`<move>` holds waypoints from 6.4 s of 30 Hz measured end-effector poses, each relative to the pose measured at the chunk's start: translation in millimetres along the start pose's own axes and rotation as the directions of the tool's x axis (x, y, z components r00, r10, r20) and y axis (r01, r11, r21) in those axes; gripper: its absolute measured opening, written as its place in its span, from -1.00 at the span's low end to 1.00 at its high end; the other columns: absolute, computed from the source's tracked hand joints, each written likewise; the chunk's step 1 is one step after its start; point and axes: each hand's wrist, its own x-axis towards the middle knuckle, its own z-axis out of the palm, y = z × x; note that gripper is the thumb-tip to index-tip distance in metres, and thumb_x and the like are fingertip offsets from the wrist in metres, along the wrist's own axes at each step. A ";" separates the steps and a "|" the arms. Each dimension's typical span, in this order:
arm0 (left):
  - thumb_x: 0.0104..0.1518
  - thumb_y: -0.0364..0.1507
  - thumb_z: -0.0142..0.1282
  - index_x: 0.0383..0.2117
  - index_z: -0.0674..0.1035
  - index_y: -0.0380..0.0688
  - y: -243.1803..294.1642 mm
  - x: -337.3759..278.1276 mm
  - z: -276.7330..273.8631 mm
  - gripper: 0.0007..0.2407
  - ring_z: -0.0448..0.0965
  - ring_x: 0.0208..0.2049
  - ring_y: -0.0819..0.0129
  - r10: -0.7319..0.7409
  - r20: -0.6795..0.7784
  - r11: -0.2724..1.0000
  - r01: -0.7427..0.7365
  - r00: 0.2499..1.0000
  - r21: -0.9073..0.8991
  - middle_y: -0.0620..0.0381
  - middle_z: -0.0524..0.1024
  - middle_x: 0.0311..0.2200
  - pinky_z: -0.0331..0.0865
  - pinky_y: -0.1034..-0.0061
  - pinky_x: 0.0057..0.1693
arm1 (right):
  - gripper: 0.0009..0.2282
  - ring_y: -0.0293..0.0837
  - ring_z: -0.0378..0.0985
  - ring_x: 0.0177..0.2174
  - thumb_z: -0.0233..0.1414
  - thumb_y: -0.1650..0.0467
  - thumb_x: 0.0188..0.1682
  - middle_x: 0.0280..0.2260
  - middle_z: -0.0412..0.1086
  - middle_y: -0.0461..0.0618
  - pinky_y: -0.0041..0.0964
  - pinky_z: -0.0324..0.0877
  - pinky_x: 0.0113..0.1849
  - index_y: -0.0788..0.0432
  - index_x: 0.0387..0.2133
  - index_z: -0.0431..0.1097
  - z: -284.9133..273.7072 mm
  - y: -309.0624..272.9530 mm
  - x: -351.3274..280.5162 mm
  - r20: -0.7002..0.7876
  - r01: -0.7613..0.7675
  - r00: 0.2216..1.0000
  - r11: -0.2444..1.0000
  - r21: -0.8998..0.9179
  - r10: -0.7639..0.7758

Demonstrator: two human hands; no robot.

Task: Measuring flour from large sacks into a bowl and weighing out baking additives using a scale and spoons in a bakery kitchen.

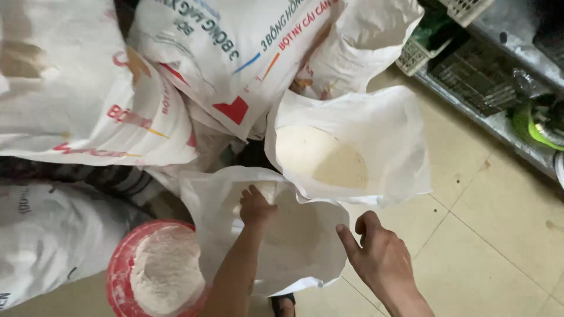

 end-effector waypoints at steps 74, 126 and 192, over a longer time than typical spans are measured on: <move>0.10 -0.51 -0.03 -0.20 0.57 -0.42 -215.3 -310.9 -234.9 -0.77 0.53 -0.20 0.07 -0.196 0.004 0.099 0.024 0.981 -0.995 -0.20 0.54 -0.22 0.45 0.32 -0.02 | -0.74 -0.22 0.41 -0.51 0.04 0.21 0.07 -0.57 0.45 -0.09 -0.35 0.33 -0.38 0.12 -0.33 0.56 13.7 -13.1 -125.2 0.076 0.345 0.916 0.870 0.353 -0.394; 0.26 -0.11 0.09 0.29 0.10 -0.28 -6.5 -376.1 -238.8 -0.36 0.41 0.04 -0.46 -0.478 -0.377 0.047 -0.406 0.793 -0.913 -0.49 0.01 0.18 0.57 -0.19 -0.04 | -0.82 -0.14 0.46 -0.53 0.06 0.29 0.04 -0.58 0.47 0.00 -0.26 0.38 -0.36 0.13 -0.34 0.53 -126.0 149.9 -11.6 -0.087 0.400 0.898 0.719 0.569 -0.431; -0.15 0.07 0.24 0.23 0.31 -0.03 200.1 87.9 40.5 -0.22 0.46 0.07 -0.09 -0.045 0.191 0.998 0.053 0.981 -0.039 -0.17 0.37 0.10 0.43 0.16 0.12 | -0.66 -0.15 0.43 -0.69 0.15 0.13 -0.06 -0.75 0.45 -0.10 -0.32 0.45 -0.46 0.07 -0.67 0.35 -106.0 71.3 210.4 0.039 0.190 0.979 0.962 0.196 -0.201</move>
